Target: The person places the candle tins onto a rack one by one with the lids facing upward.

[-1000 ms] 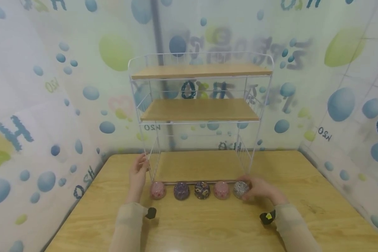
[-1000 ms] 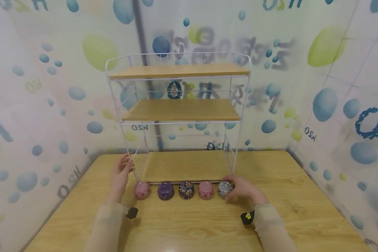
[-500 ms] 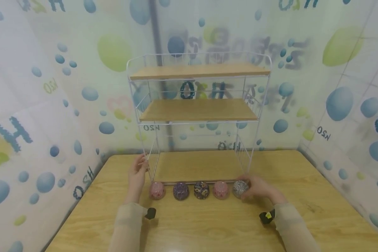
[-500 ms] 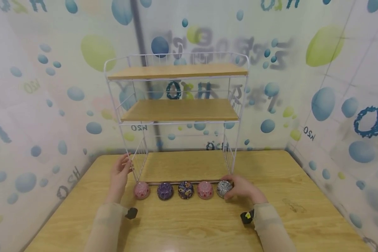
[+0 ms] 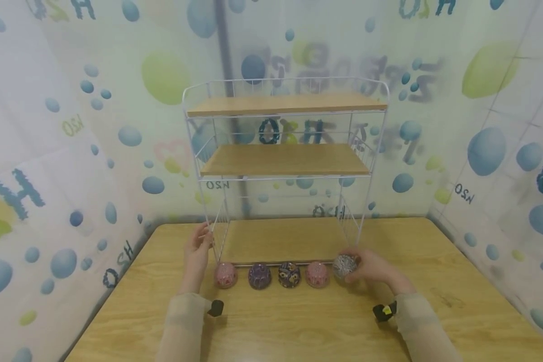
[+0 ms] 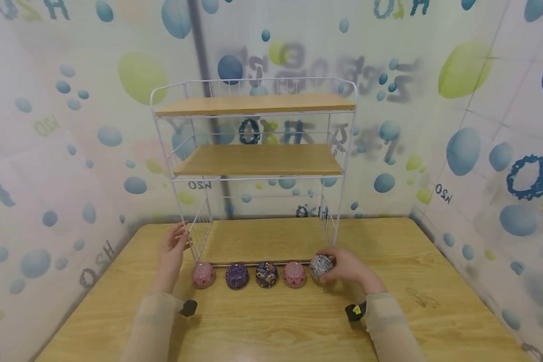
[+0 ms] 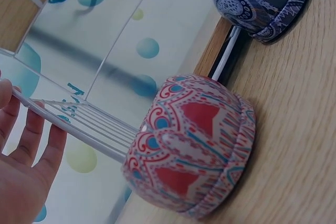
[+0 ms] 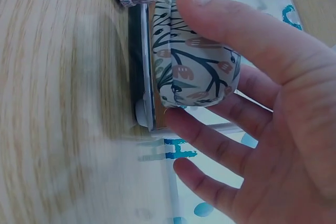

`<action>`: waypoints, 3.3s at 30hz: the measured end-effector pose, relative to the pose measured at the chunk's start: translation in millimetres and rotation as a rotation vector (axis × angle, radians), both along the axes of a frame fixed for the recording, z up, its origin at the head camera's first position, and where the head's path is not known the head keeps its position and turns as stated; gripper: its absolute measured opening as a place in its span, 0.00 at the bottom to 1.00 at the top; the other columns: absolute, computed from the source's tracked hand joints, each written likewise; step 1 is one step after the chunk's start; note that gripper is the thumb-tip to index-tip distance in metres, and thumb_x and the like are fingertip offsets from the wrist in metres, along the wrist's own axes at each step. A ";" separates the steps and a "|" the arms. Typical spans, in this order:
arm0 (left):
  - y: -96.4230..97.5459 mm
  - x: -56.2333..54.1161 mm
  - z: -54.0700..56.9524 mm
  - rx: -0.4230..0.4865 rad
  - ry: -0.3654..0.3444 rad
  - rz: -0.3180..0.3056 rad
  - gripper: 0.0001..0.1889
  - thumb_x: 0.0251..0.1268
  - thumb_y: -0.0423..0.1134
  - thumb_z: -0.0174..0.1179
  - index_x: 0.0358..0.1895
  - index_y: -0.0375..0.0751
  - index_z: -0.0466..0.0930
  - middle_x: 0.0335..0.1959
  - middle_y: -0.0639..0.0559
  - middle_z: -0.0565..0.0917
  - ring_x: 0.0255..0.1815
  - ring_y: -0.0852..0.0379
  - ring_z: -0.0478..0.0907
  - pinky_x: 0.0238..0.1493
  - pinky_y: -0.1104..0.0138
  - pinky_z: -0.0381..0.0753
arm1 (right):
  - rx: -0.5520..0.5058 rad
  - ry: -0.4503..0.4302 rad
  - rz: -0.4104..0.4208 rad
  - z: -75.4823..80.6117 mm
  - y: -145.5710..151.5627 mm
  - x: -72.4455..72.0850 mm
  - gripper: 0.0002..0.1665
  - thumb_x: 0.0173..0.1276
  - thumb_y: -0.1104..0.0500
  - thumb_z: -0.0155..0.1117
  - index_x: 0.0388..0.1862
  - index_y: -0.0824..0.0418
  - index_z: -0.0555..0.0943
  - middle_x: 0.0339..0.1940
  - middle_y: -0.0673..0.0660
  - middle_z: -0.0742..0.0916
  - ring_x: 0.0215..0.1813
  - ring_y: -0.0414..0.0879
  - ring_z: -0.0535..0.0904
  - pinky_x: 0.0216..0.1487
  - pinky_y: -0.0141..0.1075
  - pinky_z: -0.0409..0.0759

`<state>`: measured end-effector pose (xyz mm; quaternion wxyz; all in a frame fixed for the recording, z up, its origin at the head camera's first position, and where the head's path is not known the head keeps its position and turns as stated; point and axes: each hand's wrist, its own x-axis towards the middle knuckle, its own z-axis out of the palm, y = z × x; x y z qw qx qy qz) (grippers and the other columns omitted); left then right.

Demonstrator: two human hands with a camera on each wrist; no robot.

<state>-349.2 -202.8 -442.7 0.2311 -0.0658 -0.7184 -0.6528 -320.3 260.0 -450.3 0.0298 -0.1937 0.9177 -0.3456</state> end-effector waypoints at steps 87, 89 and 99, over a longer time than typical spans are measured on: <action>0.1 2.0 2.3 -0.030 -0.008 0.017 0.17 0.75 0.33 0.49 0.62 0.31 0.70 0.48 0.44 0.73 0.48 0.49 0.75 0.46 0.71 0.78 | -0.212 0.158 -0.038 7.3 -11.9 1.5 0.44 0.51 0.62 0.78 0.66 0.68 0.70 0.58 0.68 0.78 0.48 0.57 0.78 0.43 0.40 0.82; 0.0 2.3 2.0 -0.028 -0.003 0.014 0.17 0.75 0.33 0.49 0.62 0.31 0.70 0.48 0.44 0.73 0.49 0.43 0.75 0.46 0.71 0.78 | -0.213 0.167 -0.030 6.9 -12.1 1.3 0.42 0.51 0.62 0.78 0.65 0.69 0.71 0.58 0.68 0.78 0.48 0.58 0.78 0.43 0.40 0.82; -0.4 2.4 2.7 -0.015 -0.018 -0.003 0.17 0.76 0.34 0.49 0.63 0.34 0.70 0.50 0.42 0.73 0.50 0.42 0.73 0.46 0.71 0.78 | -0.222 0.148 -0.052 7.3 -13.8 0.5 0.39 0.51 0.63 0.78 0.62 0.67 0.72 0.52 0.67 0.80 0.49 0.61 0.78 0.40 0.41 0.84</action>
